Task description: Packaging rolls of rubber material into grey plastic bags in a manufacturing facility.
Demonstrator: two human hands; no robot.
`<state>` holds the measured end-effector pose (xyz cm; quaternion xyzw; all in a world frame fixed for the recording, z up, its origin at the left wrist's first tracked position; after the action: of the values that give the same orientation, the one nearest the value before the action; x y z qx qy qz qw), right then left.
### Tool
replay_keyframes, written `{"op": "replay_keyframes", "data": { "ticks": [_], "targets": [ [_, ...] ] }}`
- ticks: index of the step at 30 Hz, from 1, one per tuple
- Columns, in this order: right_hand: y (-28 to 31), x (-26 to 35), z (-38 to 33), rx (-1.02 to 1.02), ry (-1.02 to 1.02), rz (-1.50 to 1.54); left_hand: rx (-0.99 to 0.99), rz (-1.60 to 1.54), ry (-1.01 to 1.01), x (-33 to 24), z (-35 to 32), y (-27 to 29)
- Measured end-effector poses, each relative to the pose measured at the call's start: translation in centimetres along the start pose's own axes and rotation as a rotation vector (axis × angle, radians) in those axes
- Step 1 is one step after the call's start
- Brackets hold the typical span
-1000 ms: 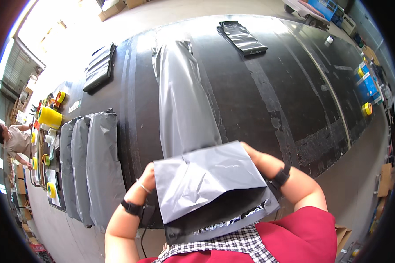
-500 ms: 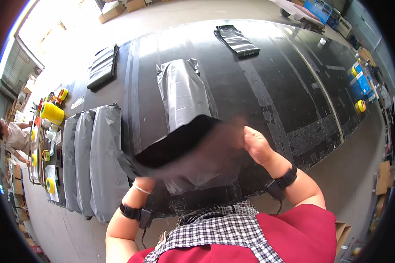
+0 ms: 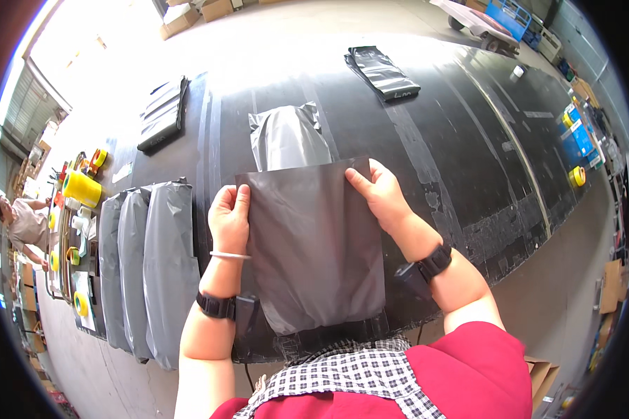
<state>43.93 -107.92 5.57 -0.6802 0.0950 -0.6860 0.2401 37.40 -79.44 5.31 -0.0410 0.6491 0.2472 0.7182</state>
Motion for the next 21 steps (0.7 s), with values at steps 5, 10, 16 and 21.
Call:
{"op": "replay_keyframes", "data": {
  "ticks": [5, 10, 16, 21],
  "targets": [
    [2.5, -1.0, 2.9, -0.231, 0.265, -0.644, -0.211, 0.293, -0.052, 3.7, 2.0, 0.6],
    [3.2, -4.0, 4.1, -0.267, 0.26, -0.719, -0.21, 0.321, 0.016, 6.9, 2.5, -0.4],
    [4.9, -7.3, 5.3, -0.299, 0.2, -0.696, -0.176, 0.299, 0.106, 10.7, 3.0, -1.9],
    [5.4, -11.0, 6.1, -0.261, 0.108, -0.706, -0.129, 0.355, 0.06, 13.6, 3.1, -4.3]
  ]
}}
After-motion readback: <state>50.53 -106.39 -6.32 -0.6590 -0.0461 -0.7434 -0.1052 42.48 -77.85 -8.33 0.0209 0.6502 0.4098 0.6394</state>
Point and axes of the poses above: each hand's wrist, its own z-axis towards the middle knuckle, its own y-axis out of the back of the hand, x = y × z, the point moved 9 cm from there along z, towards the middle knuckle, and after that the axes turned 13 degrees about z, right-handed, at the moved point
